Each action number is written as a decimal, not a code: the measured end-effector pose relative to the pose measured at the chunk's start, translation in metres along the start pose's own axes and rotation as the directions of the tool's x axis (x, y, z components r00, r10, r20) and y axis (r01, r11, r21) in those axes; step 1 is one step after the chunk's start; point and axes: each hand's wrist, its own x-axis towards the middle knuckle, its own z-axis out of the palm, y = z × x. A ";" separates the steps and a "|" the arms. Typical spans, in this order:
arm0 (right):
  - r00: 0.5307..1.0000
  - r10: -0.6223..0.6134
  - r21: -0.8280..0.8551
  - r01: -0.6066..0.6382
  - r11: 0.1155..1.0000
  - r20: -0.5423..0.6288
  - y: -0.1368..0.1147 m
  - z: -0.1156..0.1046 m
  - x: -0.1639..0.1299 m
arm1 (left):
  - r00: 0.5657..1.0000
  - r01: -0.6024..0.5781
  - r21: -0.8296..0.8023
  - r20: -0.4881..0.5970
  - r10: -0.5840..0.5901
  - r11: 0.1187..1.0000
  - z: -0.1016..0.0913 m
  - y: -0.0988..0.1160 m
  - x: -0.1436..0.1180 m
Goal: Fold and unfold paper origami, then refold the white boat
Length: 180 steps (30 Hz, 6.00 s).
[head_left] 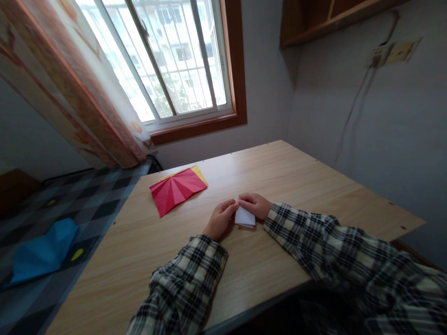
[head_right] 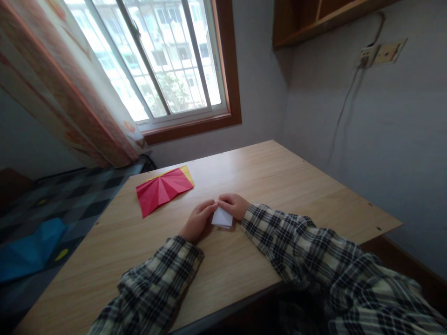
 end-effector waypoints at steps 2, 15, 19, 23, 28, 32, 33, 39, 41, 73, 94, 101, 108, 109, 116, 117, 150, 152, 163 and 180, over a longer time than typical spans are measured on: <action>1.000 0.014 0.017 -0.014 1.000 -0.002 -0.001 0.000 0.000 | 1.000 -0.013 0.020 -0.015 0.013 1.000 0.001 0.001 -0.001; 0.970 0.069 0.037 -0.062 0.997 -0.232 0.008 -0.002 0.002 | 0.962 -0.068 0.128 -0.256 0.099 0.989 0.000 0.008 -0.001; 0.941 0.084 0.049 -0.072 0.996 -0.326 0.006 -0.002 0.001 | 0.937 -0.136 0.231 -0.285 0.201 0.963 -0.001 0.011 -0.002; 0.910 0.085 0.034 -0.078 0.996 -0.405 0.006 -0.004 0.002 | 0.914 -0.156 0.287 -0.321 0.248 0.945 -0.002 0.014 -0.002; 0.888 0.062 -0.005 -0.072 0.997 -0.455 0.008 -0.008 0.003 | 0.882 -0.151 0.296 -0.390 0.264 0.943 -0.004 0.010 -0.001; 0.867 0.048 -0.037 -0.077 0.996 -0.496 0.009 -0.010 0.003 | 0.865 -0.147 0.285 -0.428 0.263 0.947 -0.005 0.006 0.000; 0.859 0.047 -0.040 -0.078 0.996 -0.509 0.009 -0.010 0.003 | 0.858 -0.146 0.280 -0.442 0.262 0.949 -0.006 0.005 0.001; 0.835 0.063 0.000 -0.075 0.997 -0.546 0.007 -0.011 0.002 | 0.801 -0.151 0.180 -0.553 0.227 0.972 -0.008 0.000 0.003; 0.838 0.079 0.025 -0.078 0.997 -0.540 0.006 -0.011 0.002 | 0.798 -0.163 0.104 -0.571 0.193 0.981 -0.007 -0.002 0.004; 0.839 0.148 0.240 -0.022 0.971 -0.524 0.017 -0.009 0.006 | 0.777 -0.211 -0.157 -0.626 0.068 0.965 -0.007 -0.007 0.009; 0.974 0.223 0.586 -0.162 0.794 -0.033 0.006 0.000 0.001 | 0.847 -0.214 -0.082 -0.512 0.143 0.973 0.000 0.002 0.004; 0.966 0.258 0.632 -0.203 0.748 0.004 0.004 0.000 0.001 | 0.842 -0.221 0.116 -0.478 0.250 0.968 -0.002 0.000 0.002; 0.946 0.324 0.688 -0.217 0.693 -0.028 0.009 0.006 0.004 | 0.800 -0.234 0.058 -0.556 0.226 0.971 -0.004 -0.002 0.004; 0.942 0.332 0.678 -0.215 0.703 -0.046 0.009 0.007 0.004 | 0.796 -0.232 0.032 -0.568 0.208 0.972 -0.004 -0.002 0.004; 0.936 0.295 0.599 -0.125 0.791 -0.194 0.007 0.006 0.002 | 0.848 -0.170 -0.175 -0.527 0.054 0.970 -0.003 -0.005 0.007; 0.935 0.288 0.583 -0.117 0.804 -0.209 0.008 0.006 0.002 | 0.866 -0.158 -0.216 -0.499 0.030 0.964 -0.003 -0.005 0.007; 0.973 0.225 0.427 -0.222 0.877 0.044 0.011 0.009 0.000 | 0.955 -0.029 -0.096 -0.298 -0.001 0.995 0.006 0.001 -0.001; 0.975 0.219 0.416 -0.207 0.886 0.018 0.007 0.009 -0.001 | 0.956 -0.039 -0.077 -0.292 0.015 0.996 0.007 0.003 -0.001; 0.973 0.169 0.277 -0.121 0.953 -0.156 -0.003 0.010 -0.004 | 0.953 -0.041 -0.137 -0.303 -0.002 0.990 0.011 -0.001 0.000; 0.984 0.179 0.424 -0.167 0.890 0.010 0.005 0.010 0.000 | 0.979 -0.055 -0.197 -0.201 0.014 0.979 0.012 0.005 -0.001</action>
